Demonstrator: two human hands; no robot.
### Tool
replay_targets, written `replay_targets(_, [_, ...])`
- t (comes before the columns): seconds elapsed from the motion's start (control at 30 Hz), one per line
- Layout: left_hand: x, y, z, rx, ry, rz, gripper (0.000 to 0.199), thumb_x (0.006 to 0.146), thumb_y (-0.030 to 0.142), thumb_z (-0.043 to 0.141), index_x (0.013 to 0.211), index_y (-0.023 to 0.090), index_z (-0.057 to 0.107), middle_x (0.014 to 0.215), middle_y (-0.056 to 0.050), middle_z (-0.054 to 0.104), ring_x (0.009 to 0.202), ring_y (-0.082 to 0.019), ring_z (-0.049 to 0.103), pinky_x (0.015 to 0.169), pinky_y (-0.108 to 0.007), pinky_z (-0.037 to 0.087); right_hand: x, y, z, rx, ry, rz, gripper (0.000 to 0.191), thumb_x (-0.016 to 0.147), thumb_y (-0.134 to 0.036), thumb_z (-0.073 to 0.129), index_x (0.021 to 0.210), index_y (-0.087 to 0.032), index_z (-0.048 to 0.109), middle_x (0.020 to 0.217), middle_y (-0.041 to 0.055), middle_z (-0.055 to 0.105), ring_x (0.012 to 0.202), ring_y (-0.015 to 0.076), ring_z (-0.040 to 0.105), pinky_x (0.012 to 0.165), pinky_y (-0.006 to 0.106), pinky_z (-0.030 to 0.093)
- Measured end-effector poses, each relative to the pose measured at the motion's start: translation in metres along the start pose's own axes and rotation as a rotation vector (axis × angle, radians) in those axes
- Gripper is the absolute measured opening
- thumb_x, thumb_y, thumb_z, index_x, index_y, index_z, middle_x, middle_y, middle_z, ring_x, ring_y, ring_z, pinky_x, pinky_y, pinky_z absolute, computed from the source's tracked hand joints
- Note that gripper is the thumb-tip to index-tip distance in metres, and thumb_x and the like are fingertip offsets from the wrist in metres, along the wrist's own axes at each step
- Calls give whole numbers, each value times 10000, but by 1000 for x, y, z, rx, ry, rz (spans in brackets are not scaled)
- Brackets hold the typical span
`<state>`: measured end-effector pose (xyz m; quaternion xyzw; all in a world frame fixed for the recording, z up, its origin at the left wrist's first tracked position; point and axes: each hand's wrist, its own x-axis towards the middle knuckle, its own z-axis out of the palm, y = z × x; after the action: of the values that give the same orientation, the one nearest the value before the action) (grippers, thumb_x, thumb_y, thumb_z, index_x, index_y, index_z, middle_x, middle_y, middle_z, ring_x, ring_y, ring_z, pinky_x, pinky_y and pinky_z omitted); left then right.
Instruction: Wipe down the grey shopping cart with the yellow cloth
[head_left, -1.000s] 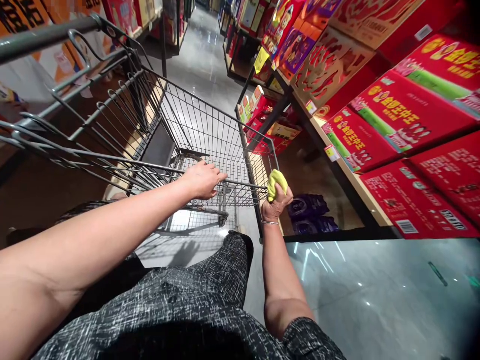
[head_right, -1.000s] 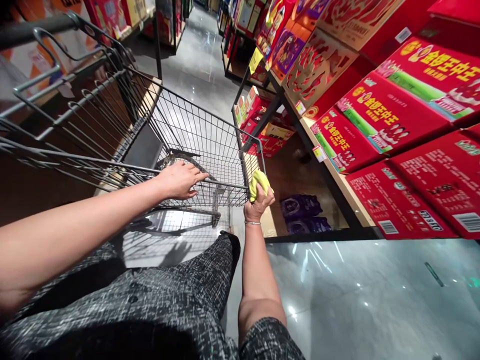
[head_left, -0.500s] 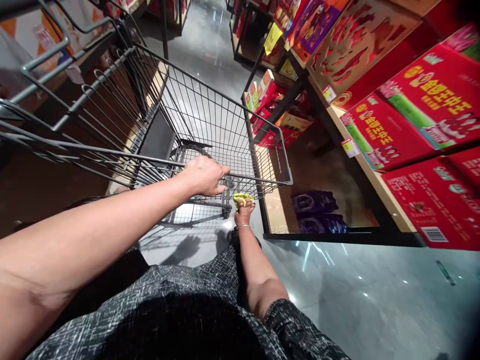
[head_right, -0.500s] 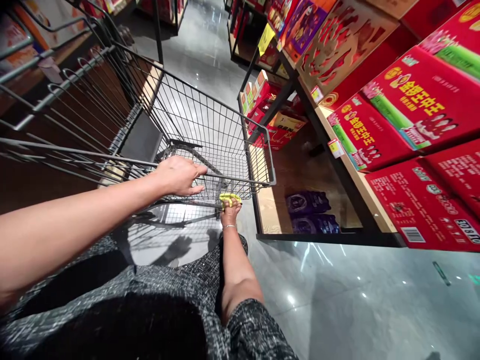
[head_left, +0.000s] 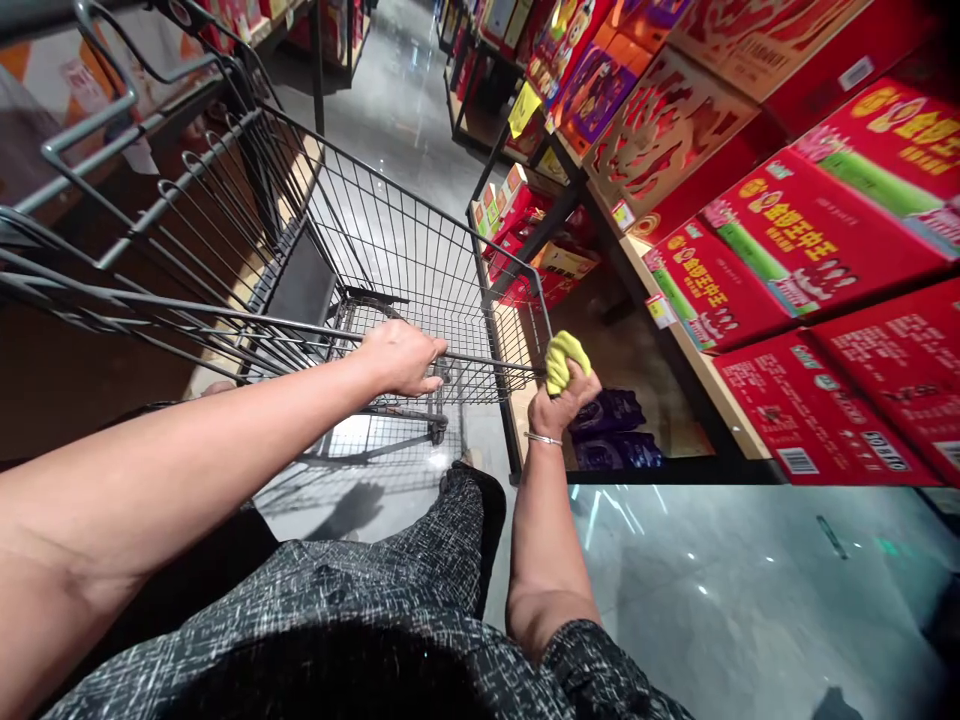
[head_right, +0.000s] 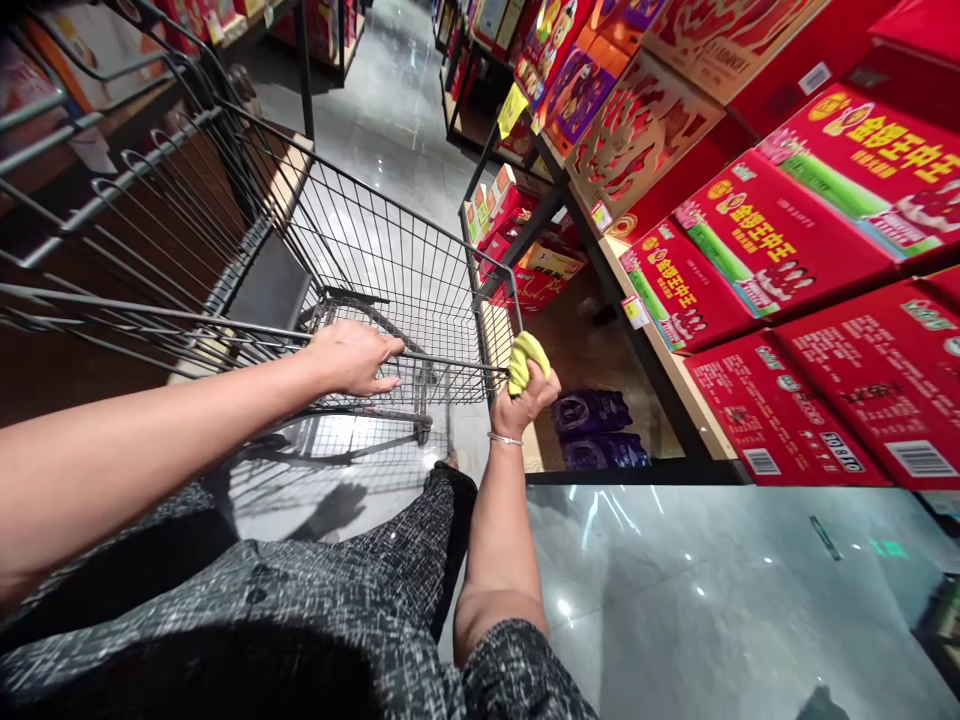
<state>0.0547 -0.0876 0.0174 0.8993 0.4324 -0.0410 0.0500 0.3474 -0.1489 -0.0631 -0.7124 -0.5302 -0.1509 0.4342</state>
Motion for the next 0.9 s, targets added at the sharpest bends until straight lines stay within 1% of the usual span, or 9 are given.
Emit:
replay_targets(0.13, [-1, 4, -2, 12, -6, 23, 515, 841, 637, 549, 1167, 244, 616, 878, -92, 695, 809, -280, 649, 713, -375, 481, 8, -47, -3, -88, -418, -92, 462, 805, -204, 487, 1247, -293, 590, 1236, 80, 530, 1135, 285, 445, 953, 465, 368])
replay_targets(0.23, [-1, 6, -4, 14, -5, 45, 518, 850, 622, 533, 1160, 215, 613, 913, -115, 699, 830, -298, 656, 708, -383, 478, -2, -81, -3, -52, -554, -347, 475, 850, -208, 513, 1309, -316, 565, 1280, 55, 548, 1130, 242, 464, 953, 389, 362])
replay_targets(0.3, [1, 7, -5, 11, 0, 61, 516, 853, 617, 525, 1155, 208, 611, 913, -116, 700, 835, -301, 658, 702, -380, 478, -1, -87, -3, -38, -595, -483, 488, 861, -228, 546, 1342, -311, 545, 1324, 55, 533, 1147, 232, 467, 961, 368, 354])
replay_targets(0.37, [4, 9, -4, 7, 1, 72, 513, 853, 615, 521, 1155, 210, 612, 908, -110, 701, 829, -297, 659, 691, -372, 479, 11, -70, -5, -91, -625, -498, 488, 845, -241, 590, 1330, -294, 562, 1301, 65, 555, 1122, 233, 486, 952, 367, 349])
replay_targets(0.53, [13, 17, -4, -8, 1, 88, 506, 846, 589, 541, 1180, 218, 623, 906, -108, 707, 827, -294, 662, 684, -366, 480, 52, 17, -16, -263, -645, -305, 397, 801, -297, 661, 1191, -224, 641, 1139, 80, 637, 979, 229, 525, 883, 354, 375])
replay_targets(0.6, [18, 22, -4, -22, 11, 107, 503, 851, 577, 542, 1195, 220, 625, 906, -109, 711, 837, -296, 662, 691, -369, 480, 59, 38, -19, -241, -657, -280, 375, 797, -310, 669, 1156, -206, 643, 1129, 80, 643, 976, 227, 520, 864, 339, 385])
replay_targets(0.67, [23, 25, -5, -33, 22, 130, 488, 870, 561, 521, 1198, 217, 631, 883, -112, 712, 834, -301, 661, 689, -374, 479, 58, 46, -21, -223, -649, -252, 356, 802, -316, 664, 1135, -195, 642, 1114, 82, 643, 974, 227, 512, 850, 329, 390])
replay_targets(0.77, [32, 23, -6, -38, 37, 149, 438, 904, 544, 483, 1162, 235, 653, 848, -103, 710, 819, -292, 657, 684, -367, 468, 49, 42, -24, -236, -605, -196, 344, 821, -319, 638, 1141, -194, 634, 1104, 84, 630, 979, 230, 497, 845, 330, 392])
replay_targets(0.9, [48, 3, -5, -27, 44, 160, 437, 947, 598, 395, 1116, 301, 669, 875, -60, 707, 806, -237, 637, 699, -333, 432, 38, 28, -27, -268, -580, -166, 346, 830, -247, 581, 1173, -211, 615, 1115, 82, 606, 990, 235, 479, 850, 341, 391])
